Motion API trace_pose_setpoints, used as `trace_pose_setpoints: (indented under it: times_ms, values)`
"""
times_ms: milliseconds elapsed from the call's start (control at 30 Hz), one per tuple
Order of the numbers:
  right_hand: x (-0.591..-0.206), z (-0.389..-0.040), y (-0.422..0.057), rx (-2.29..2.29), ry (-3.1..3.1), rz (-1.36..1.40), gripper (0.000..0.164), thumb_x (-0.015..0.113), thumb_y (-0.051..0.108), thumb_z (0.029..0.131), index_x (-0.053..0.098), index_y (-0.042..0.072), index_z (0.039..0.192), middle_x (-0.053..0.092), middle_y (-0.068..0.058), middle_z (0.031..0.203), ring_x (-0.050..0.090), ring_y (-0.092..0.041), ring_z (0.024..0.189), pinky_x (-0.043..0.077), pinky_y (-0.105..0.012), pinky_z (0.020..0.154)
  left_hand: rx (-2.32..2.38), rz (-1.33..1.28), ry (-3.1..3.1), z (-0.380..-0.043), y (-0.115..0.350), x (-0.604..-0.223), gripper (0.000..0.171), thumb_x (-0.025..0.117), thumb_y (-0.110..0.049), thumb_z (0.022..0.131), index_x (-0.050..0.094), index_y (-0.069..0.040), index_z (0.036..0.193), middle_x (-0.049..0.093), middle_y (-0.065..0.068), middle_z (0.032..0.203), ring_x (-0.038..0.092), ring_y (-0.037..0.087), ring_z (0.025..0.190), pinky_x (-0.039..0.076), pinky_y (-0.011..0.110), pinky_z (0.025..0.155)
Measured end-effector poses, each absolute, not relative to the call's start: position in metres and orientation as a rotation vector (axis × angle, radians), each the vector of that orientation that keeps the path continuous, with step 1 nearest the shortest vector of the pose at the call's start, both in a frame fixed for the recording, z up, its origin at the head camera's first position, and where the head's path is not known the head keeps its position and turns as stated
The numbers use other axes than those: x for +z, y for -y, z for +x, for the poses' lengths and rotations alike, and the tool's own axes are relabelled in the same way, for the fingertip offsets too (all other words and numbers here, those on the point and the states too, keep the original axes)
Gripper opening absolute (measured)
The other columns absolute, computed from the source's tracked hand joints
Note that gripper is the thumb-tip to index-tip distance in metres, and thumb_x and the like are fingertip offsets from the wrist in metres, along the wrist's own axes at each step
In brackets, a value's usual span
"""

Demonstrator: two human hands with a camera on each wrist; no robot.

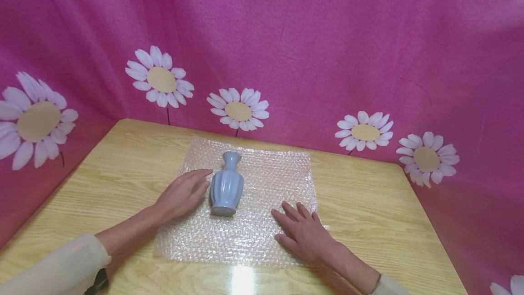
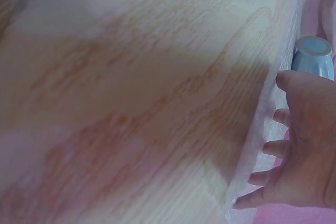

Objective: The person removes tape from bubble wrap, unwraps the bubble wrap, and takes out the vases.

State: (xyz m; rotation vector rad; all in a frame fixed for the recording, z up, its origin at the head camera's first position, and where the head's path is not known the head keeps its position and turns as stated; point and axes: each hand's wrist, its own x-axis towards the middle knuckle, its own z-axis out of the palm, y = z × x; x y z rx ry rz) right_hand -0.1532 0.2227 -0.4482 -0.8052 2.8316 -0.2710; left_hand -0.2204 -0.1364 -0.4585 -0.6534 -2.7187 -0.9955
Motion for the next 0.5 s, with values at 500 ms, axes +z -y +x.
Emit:
trace_pose_setpoints:
  times_ms: [500]
  values:
    - [-0.448, -0.154, -0.223, -0.276, -2.825, -0.797, 0.06, 0.043, 0.053, 0.103, 0.038, 0.025, 0.155, 0.03, -0.013, 0.16, 0.025, -0.049, 0.142, 0.026, -0.076, 0.103, -1.125, -0.614, 2.763, -0.218, 0.127, -0.445, 0.048, 0.055, -0.028, 0.103, 0.05, -0.009, 0.146, 0.052, 0.015, 0.145, 0.047, 0.036, 0.132, 0.037, 0.056, 0.109]
